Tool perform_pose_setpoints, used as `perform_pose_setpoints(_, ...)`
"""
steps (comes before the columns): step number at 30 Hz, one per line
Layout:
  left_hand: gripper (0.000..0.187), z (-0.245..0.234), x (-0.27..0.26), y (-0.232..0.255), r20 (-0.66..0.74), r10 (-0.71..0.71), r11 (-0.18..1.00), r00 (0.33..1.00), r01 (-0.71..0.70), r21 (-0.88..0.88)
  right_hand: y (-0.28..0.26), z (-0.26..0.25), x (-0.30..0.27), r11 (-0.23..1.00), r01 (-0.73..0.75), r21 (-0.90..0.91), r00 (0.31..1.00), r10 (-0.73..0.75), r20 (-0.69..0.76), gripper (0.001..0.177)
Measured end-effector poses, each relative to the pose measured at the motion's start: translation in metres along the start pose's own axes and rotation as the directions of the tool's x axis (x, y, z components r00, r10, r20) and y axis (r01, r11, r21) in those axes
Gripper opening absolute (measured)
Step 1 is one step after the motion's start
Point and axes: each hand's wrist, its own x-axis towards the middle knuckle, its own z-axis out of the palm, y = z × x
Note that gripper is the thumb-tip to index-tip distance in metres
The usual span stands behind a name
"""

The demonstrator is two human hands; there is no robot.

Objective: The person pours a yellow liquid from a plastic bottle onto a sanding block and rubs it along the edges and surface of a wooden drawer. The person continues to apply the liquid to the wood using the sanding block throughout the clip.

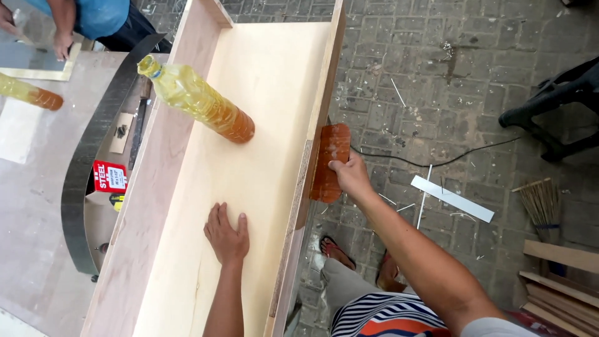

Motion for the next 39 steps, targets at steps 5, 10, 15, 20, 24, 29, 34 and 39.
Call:
perform_pose_setpoints(5, 0.062, -0.002, 0.001, 0.005, 0.027, -0.014, 1.000, 1.000, 0.013, 0.019, -0.035, -0.006, -0.031, 0.988, 0.066, 0.139, 0.997, -0.071, 0.027, 0.036)
perform_pose_setpoints(10, 0.063, 0.002, 0.001, 0.001, -0.001, 0.004, 1.000, 1.000, -0.004, 0.001, -0.049, -0.027, -0.057, 0.864, 0.203, 0.462, 0.979, -0.193, -0.069, 0.037)
perform_pose_setpoints(15, 0.062, 0.002, -0.001, -0.001, 0.008, -0.004, 1.000, 1.000, 0.004, -0.008, -0.001, -0.044, -0.060, 0.853, 0.271, 0.445, 0.962, -0.228, -0.147, 0.051)
perform_pose_setpoints(20, 0.062, 0.004, 0.000, -0.003, 0.012, -0.010, 1.000, 1.000, 0.009, 0.007, 0.053, -0.026, -0.099, 0.974, -0.190, 0.125, 0.982, 0.186, 0.043, 0.037)
perform_pose_setpoints(24, 0.062, 0.008, 0.000, -0.007, 0.004, -0.008, 1.000, 1.000, 0.008, 0.011, 0.099, -0.001, -0.097, 0.973, -0.229, -0.031, 0.966, 0.231, 0.120, 0.039)
perform_pose_setpoints(29, 0.063, 0.002, 0.001, -0.002, 0.051, -0.035, 0.999, 0.998, 0.034, 0.021, 0.131, 0.011, -0.096, 0.989, -0.131, 0.073, 0.977, 0.116, 0.178, 0.027)
perform_pose_setpoints(34, 0.064, 0.002, 0.001, -0.002, 0.051, -0.040, 0.999, 0.998, 0.039, 0.015, 0.138, 0.013, -0.094, 0.995, -0.078, 0.066, 0.980, 0.065, 0.187, 0.024)
perform_pose_setpoints(39, 0.065, 0.001, 0.003, -0.001, 0.084, -0.052, 0.998, 0.995, 0.049, 0.035, 0.122, 0.012, -0.101, 0.995, -0.068, 0.076, 0.977, 0.051, 0.205, 0.023)
